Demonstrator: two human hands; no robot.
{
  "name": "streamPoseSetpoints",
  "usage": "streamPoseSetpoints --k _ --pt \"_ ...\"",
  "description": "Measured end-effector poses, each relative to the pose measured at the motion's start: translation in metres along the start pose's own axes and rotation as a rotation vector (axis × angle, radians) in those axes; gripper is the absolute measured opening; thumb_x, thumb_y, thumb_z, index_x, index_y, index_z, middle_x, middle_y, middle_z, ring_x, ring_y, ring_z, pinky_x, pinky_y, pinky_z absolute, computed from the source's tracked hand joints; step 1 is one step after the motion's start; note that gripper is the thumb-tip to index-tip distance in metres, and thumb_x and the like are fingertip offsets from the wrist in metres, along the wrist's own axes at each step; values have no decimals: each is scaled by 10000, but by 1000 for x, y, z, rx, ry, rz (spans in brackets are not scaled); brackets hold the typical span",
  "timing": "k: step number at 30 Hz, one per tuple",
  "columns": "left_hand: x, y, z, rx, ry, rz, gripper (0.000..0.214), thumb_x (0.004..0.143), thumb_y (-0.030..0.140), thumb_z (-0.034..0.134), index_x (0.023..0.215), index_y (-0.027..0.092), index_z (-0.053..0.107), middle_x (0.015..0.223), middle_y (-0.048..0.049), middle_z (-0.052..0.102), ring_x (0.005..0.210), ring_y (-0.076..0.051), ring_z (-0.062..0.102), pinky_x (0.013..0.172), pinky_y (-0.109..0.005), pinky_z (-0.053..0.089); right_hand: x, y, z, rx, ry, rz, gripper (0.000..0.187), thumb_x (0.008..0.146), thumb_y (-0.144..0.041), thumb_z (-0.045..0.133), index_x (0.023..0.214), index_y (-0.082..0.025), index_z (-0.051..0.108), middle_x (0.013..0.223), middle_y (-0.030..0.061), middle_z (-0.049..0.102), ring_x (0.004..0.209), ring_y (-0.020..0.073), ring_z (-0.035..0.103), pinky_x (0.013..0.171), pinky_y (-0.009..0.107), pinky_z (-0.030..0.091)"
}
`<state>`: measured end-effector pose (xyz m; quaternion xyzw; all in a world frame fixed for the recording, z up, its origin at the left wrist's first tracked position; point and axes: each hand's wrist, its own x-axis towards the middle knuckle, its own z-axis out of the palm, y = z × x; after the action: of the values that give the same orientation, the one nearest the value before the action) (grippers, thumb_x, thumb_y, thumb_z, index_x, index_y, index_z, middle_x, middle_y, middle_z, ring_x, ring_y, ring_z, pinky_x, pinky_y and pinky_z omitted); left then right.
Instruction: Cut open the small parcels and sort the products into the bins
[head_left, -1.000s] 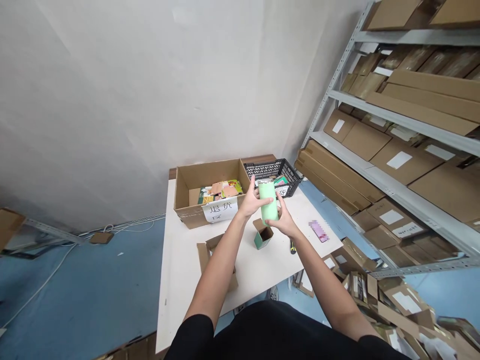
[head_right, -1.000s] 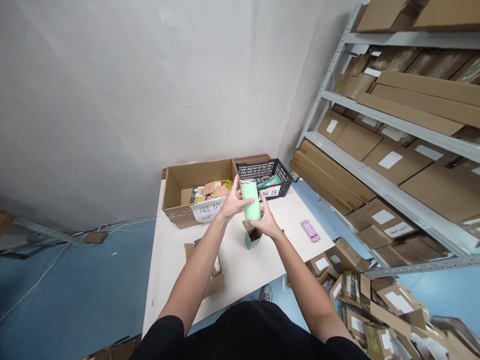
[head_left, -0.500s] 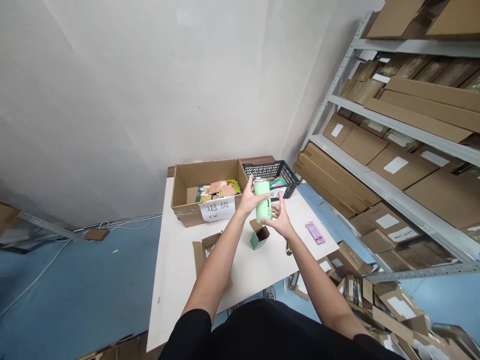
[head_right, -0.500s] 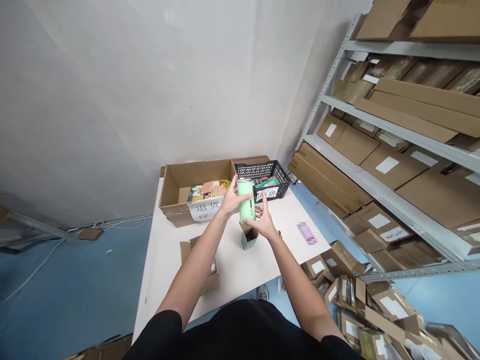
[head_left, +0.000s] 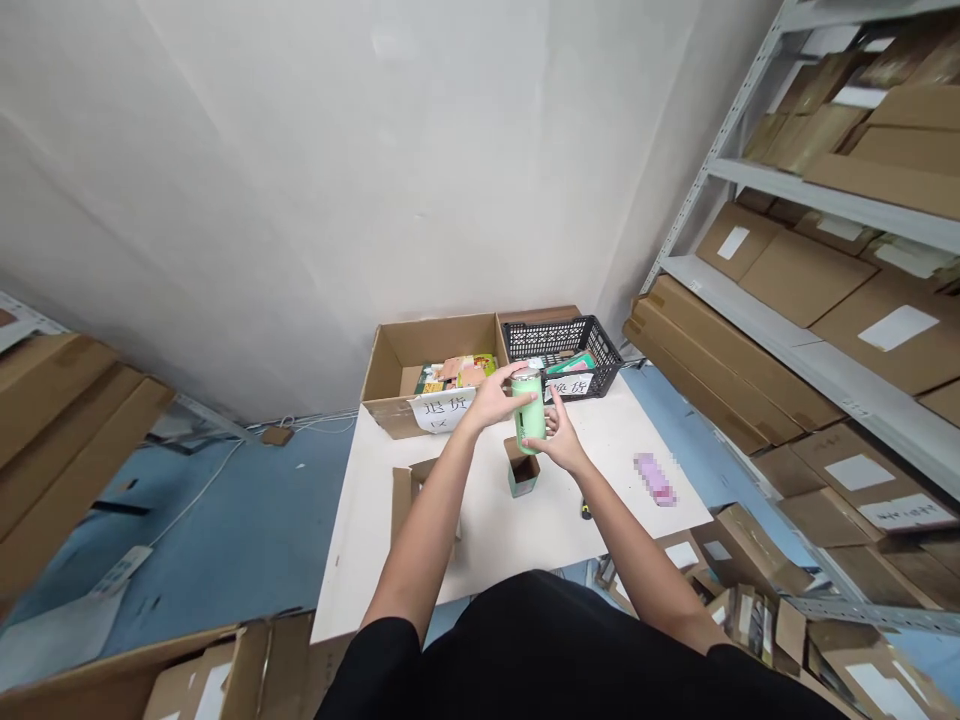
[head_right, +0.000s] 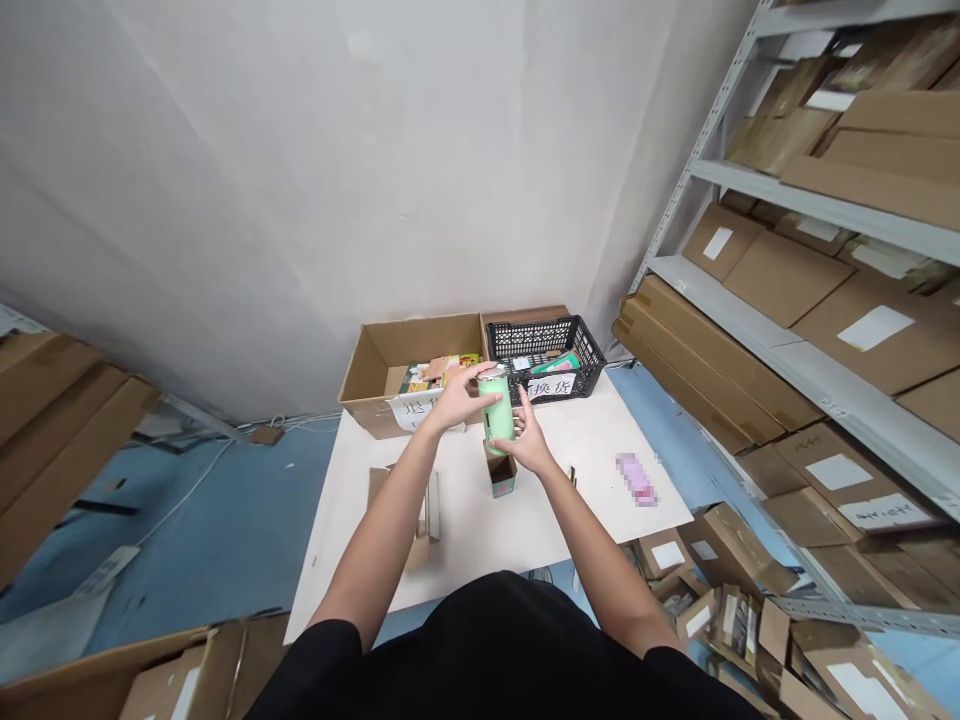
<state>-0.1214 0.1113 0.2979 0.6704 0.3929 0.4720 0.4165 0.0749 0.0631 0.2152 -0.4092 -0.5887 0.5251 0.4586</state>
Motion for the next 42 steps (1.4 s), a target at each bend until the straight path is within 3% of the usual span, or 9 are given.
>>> streamPoseSetpoints --k 6,10,14,18,26,29,34,37,42 --pt "-22 -42 7 264 -27 -62 687 773 391 848 1415 226 666 1343 -98 687 1240 -306 637 1131 -477 493 -7 93 -35 -205 -97 255 886 715 -282 729 1561 -317 467 1477 119 596 1359 305 584 1060 492 506" --pt "-46 -83 27 385 13 -171 651 789 334 820 1412 223 665 1255 -107 680 1166 -301 646 1090 -462 507 -11 151 -32 -505 -37 458 627 738 -305 709 1355 -212 643 1226 125 728 1154 293 692 992 428 531" --pt "-65 -113 48 462 50 -248 639 793 285 801 1409 222 645 1252 -103 660 1183 -296 633 1091 -439 500 -12 175 -20 -648 -95 434 147 809 -347 676 895 -237 722 878 70 759 911 260 721 813 320 532" --pt "-86 -131 68 541 -49 -292 659 792 227 784 1431 244 623 1289 -89 627 1195 -267 626 1076 -378 509 -15 183 -13 -623 -112 411 335 904 -410 542 607 -254 537 617 12 642 683 204 637 642 257 460" --pt "-119 -174 103 772 -202 -423 613 765 214 838 1352 301 685 1267 -95 651 1314 -327 526 1149 -471 449 -22 193 -11 -572 5 490 249 870 -282 537 628 -252 487 675 12 672 687 180 632 632 233 418" --pt "-130 -190 101 694 -158 -384 528 821 300 807 1337 299 697 1380 -107 619 1386 -330 480 1202 -479 409 -24 196 -9 -575 42 504 223 876 -263 530 655 -250 503 708 19 690 720 185 654 675 243 449" --pt "-144 -222 88 505 280 -661 483 915 284 628 1393 220 626 1410 -134 633 1350 -317 559 1192 -506 425 -32 204 3 -511 110 500 131 876 -273 544 751 -243 572 808 29 724 811 205 702 795 286 525" --pt "-147 -240 86 237 178 -789 595 840 220 657 1429 188 575 1448 -145 627 1262 -293 634 1101 -464 512 -41 212 14 -407 153 383 181 832 -303 601 995 -242 653 1091 52 752 901 211 719 887 347 563" --pt "-153 -255 85 23 52 -544 598 757 103 636 1344 215 627 1531 -132 553 1421 -272 542 1070 -418 539 -56 223 21 -325 138 249 293 711 -283 648 1001 -246 644 1179 77 733 1112 278 697 1031 452 543"
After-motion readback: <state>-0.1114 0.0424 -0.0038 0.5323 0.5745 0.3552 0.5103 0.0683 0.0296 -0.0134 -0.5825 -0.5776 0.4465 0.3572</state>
